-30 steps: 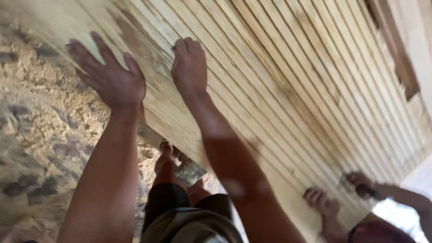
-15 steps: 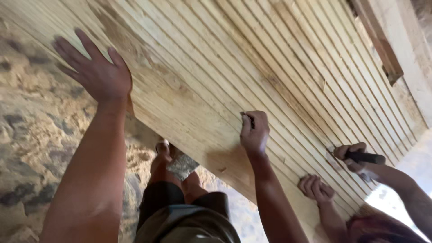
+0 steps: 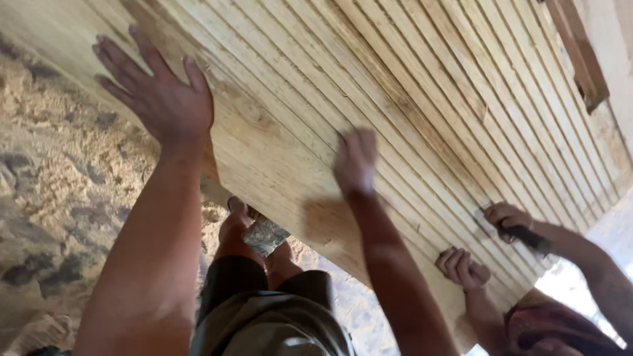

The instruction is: The person sands a large wooden board with a sanding block, moving it back and forth along the grain. Another person is also sanding the same board nearby.

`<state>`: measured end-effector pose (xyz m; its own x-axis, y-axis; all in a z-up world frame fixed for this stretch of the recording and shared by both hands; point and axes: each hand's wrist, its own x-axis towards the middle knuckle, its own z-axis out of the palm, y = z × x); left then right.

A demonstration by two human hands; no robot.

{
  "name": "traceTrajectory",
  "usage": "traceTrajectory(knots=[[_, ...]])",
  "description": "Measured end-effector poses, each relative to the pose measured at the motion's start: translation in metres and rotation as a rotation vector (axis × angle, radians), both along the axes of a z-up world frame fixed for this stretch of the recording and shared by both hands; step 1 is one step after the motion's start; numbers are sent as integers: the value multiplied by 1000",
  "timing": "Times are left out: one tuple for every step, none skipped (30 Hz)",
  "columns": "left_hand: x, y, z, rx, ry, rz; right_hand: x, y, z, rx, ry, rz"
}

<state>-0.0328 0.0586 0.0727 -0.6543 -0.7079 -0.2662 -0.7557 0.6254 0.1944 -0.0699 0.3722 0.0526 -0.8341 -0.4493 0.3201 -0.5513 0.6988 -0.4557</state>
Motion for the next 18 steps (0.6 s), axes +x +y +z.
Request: traceTrajectory(knots=[[-1, -1, 1, 23, 4, 26, -9, -15, -8, -22, 10, 27], [-1, -2, 2, 45, 8, 51, -19, -23, -12, -44, 21, 53], [-2, -4, 2, 77, -3, 44, -17, -24, -11, -28, 8, 56], [-3, -5, 0, 41, 21, 11, -15, -20, -9, -13, -5, 58], [0, -4, -2, 5, 44, -7, -15, -12, -7, 3, -19, 75], [2, -4, -5, -30, 67, -24, -4, 7, 1, 5, -27, 45], [2, -5, -6, -7, 69, -23, 4, 27, 14, 2, -28, 40], [1, -7, -7, 16, 70, -22, 10, 43, 24, 24, 5, 9], [4, -7, -8, 40, 66, -30, 18, 55, 32, 46, 31, -31], [6, -5, -9, 30, 77, -19, 19, 63, 35, 43, 44, -29], [5, -6, -10, 18, 92, -25, 20, 62, 36, 37, 60, -44], [5, -7, -10, 6, 108, -32, 20, 58, 35, 32, 77, -59], [6, -5, -11, 10, 107, -31, 17, 50, 30, -9, 84, -40], [7, -4, -11, 15, 107, -30, 13, 37, 22, -50, 91, -22], [5, -5, -11, 12, 115, -29, 6, 21, 12, -48, 70, 10], [2, -7, -11, -13, 119, -37, -1, 9, 5, -46, 49, 42], [5, -5, -11, -33, 110, -46, -2, 4, 1, -40, 47, 34], [8, -5, -12, -52, 101, -55, -1, 3, -1, -33, 46, 26]])
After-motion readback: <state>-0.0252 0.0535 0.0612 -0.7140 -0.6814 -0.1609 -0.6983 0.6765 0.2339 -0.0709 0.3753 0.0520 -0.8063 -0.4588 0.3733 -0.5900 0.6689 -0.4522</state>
